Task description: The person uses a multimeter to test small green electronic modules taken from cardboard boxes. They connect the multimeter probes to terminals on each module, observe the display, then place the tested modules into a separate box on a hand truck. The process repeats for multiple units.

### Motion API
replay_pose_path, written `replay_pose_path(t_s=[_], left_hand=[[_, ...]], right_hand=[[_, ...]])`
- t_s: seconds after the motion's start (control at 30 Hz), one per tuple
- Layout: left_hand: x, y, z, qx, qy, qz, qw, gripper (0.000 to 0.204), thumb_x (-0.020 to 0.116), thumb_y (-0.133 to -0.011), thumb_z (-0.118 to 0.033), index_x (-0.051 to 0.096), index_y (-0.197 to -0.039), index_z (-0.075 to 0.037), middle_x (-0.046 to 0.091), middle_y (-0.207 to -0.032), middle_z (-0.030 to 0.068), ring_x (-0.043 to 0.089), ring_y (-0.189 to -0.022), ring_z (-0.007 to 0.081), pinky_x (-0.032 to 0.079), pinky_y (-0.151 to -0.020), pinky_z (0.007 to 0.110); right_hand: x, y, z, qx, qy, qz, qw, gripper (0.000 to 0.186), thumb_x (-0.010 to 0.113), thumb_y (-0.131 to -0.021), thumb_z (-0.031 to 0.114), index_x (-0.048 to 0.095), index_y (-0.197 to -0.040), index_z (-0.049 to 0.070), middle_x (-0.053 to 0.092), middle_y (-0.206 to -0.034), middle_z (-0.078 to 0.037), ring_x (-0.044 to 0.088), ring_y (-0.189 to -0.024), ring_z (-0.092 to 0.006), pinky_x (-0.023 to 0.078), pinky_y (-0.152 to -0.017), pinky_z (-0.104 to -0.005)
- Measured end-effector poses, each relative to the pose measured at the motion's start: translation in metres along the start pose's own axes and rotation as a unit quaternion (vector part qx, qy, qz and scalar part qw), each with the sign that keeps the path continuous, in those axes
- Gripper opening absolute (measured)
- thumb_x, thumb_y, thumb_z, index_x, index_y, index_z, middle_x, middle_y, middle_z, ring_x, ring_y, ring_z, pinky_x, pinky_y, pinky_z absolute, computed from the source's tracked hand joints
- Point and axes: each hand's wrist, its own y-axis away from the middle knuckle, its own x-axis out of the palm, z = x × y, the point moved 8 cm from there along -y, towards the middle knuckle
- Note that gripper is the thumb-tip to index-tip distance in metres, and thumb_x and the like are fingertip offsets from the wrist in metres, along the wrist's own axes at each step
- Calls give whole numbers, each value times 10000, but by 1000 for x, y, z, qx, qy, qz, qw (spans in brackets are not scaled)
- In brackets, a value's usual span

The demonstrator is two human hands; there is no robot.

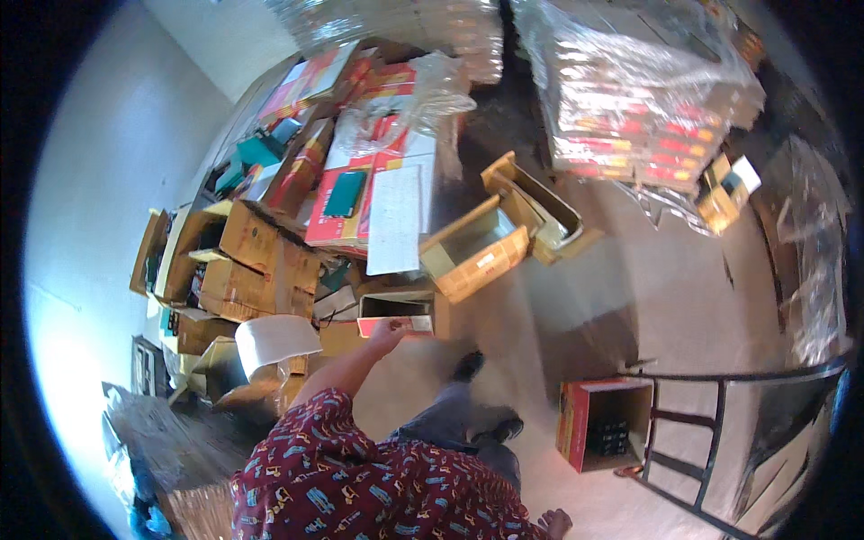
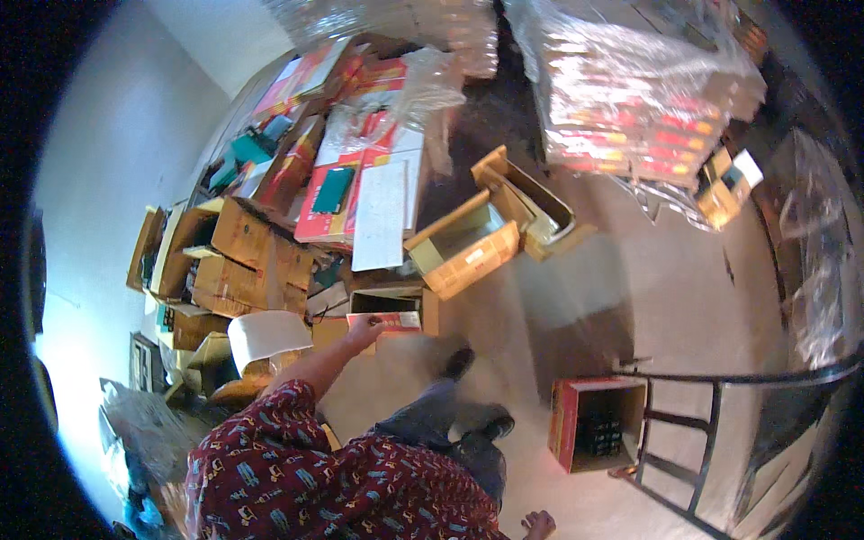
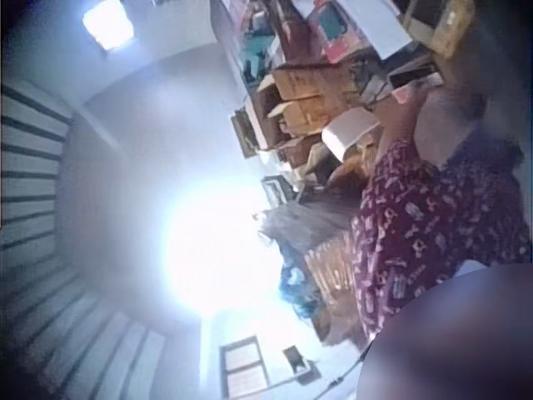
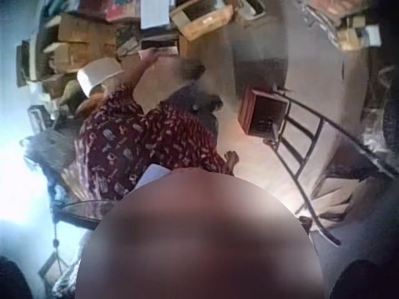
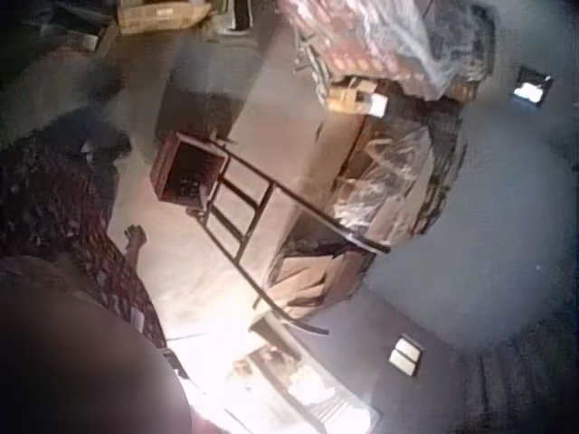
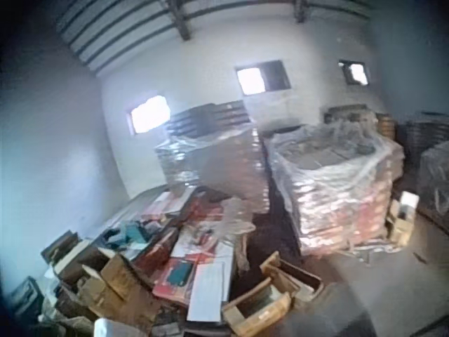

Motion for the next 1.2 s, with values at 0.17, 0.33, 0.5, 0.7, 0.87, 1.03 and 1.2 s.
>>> replay_pose_path(t_s=[0.17, 0.33, 0.5, 0.7, 0.87, 1.03, 1.2], left_hand=[[-107, -40, 34, -37, 26, -150, 988, 513, 813, -801, -386, 730, -1088, 31, 752, -1025, 205, 725, -965, 341, 574, -884, 440], [-211, -181, 54, -19, -14, -232, 972, 1037, 879, -718, -541, 442, -1478, 12, 600, -1350, 282, 590, -1239, 429, 488, -1046, 508], [-280, -311, 59, -77, -173, -207, 960, 1367, 880, -620, -679, 132, -1658, -194, 350, -1560, 309, 373, -1431, 482, 359, -1129, 610], [-291, -417, 66, -74, -234, -193, 950, 1388, 911, -556, -664, 142, -1660, -323, 327, -1552, 334, 351, -1432, 516, 303, -1149, 657], [-313, -442, 60, 206, -146, -214, 944, 1212, 949, -595, -454, 307, -1596, -219, 515, -1412, 189, 518, -1271, 377, 480, -1017, 467], [-292, -415, 74, -18, 349, 93, 932, 727, 775, -886, -449, 496, -1474, -126, 613, -1233, 31, 595, -969, 154, 491, -745, 306], [-246, -297, 57, -154, 498, 218, 825, 736, 697, -906, -572, 525, -1459, -118, 614, -1379, 95, 595, -1191, 322, 517, -972, 496]], right_hand=[[76, 24, 59, -48, 104, 73, 991, 448, 659, -1001, 302, 649, -1306, -25, 736, -1042, -172, 700, -925, -270, 571, -813, -382], [172, 68, 92, -39, 231, 67, 970, 398, 663, -997, 298, 663, -1242, -15, 734, -1006, -152, 694, -873, -251, 568, -774, -377], [245, 108, 108, -17, 335, 43, 941, 352, 668, -993, 294, 678, -1178, -5, 733, -969, -133, 687, -822, -233, 565, -736, -371], [274, 158, 121, 0, 414, 11, 910, 305, 673, -989, 289, 695, -1102, 7, 730, -925, -110, 680, -760, -210, 561, -689, -365], [298, 176, 138, -50, 535, 38, 842, 275, 678, -986, 285, 709, -1038, 16, 729, -889, -91, 673, -709, -191, 558, -651, -360], [450, 176, 206, -196, 362, 81, 908, 324, 678, -1003, 279, 709, -1165, 0, 729, -964, -78, 672, -781, -145, 565, -664, -319], [585, 215, 230, -251, 265, 232, 902, 634, 747, -919, 398, 607, -1397, 6, 691, -1313, -172, 681, -1185, -277, 544, -1038, -401]])
